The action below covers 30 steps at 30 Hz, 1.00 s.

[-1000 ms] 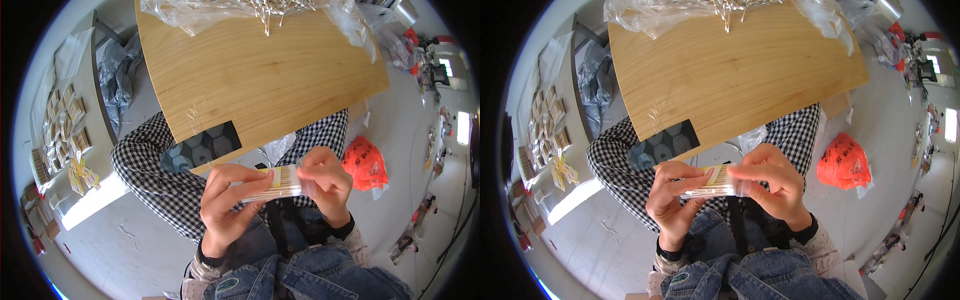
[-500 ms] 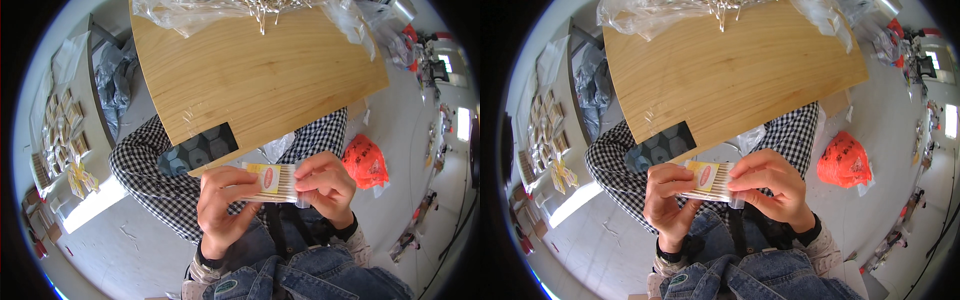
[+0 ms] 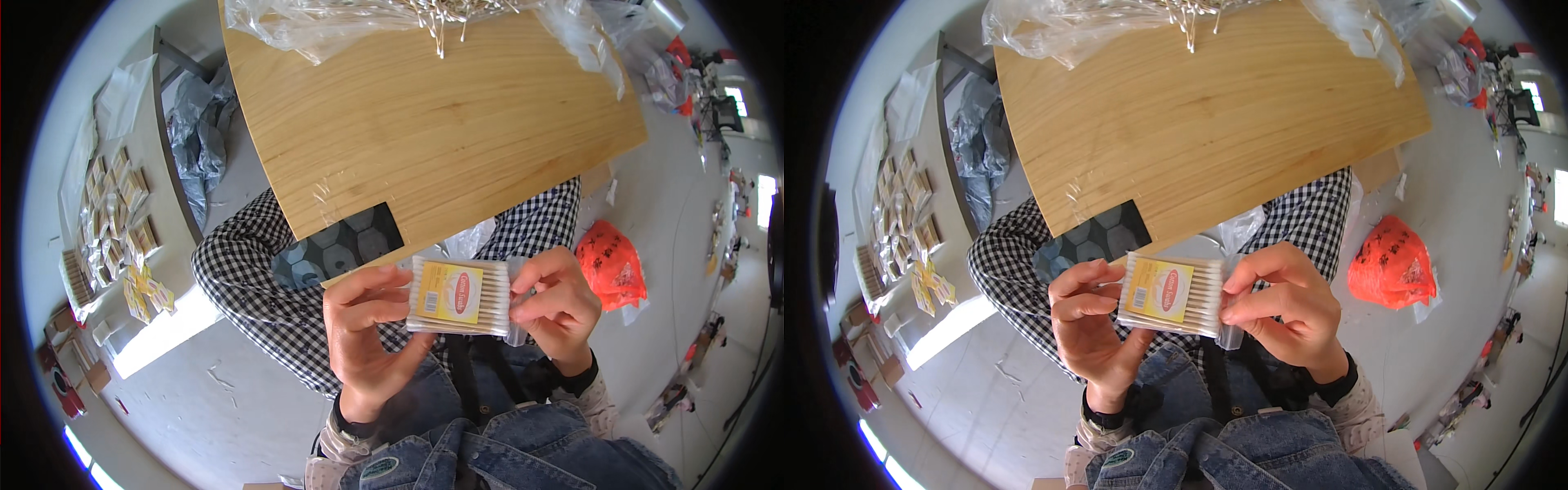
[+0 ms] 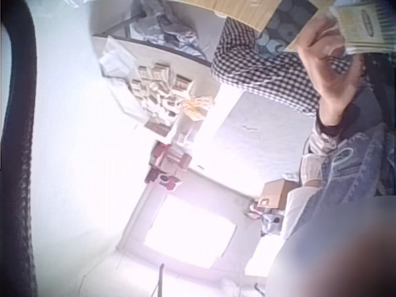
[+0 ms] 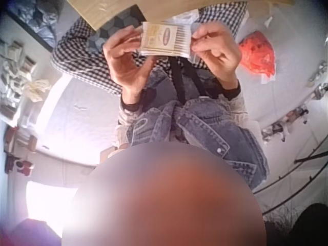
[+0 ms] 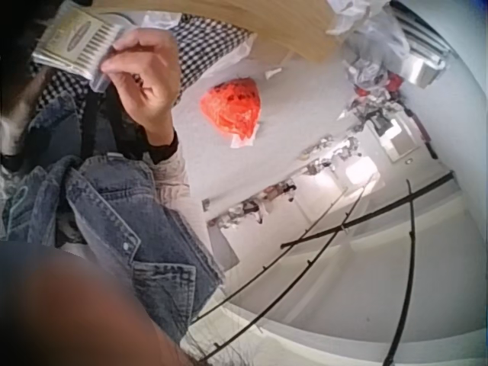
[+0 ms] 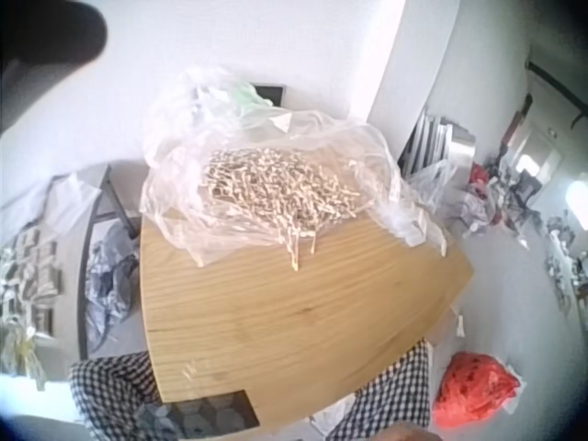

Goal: The recorder packages cotton swabs into small plastic bags and then arranges the bags into a neat stack.

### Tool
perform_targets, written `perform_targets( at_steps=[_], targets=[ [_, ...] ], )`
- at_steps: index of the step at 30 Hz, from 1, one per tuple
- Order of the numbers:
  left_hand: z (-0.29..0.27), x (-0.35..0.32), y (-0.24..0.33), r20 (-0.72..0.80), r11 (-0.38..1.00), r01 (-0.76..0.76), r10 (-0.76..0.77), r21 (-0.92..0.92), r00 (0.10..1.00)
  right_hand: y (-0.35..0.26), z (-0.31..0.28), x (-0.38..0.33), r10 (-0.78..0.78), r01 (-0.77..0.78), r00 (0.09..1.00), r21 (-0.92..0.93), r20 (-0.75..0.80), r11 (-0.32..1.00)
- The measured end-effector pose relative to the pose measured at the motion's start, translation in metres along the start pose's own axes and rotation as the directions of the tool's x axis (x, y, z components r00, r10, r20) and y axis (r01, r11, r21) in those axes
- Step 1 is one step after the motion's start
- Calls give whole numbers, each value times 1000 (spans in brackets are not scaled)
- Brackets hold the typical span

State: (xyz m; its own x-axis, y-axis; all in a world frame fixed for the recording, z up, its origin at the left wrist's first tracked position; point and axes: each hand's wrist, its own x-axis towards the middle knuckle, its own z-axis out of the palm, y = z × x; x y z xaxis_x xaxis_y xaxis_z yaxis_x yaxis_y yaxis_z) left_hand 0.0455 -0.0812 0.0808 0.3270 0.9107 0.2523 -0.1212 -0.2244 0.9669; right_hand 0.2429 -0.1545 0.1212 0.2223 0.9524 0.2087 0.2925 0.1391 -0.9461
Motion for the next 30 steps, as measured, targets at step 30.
perform_targets(
  at_steps=[30],
  targets=[
    [9, 7, 5, 142, 973, 230, -228, 6, 963, 3, 3, -1, 334, -285, 942, 461, -26, 840]
  ],
)
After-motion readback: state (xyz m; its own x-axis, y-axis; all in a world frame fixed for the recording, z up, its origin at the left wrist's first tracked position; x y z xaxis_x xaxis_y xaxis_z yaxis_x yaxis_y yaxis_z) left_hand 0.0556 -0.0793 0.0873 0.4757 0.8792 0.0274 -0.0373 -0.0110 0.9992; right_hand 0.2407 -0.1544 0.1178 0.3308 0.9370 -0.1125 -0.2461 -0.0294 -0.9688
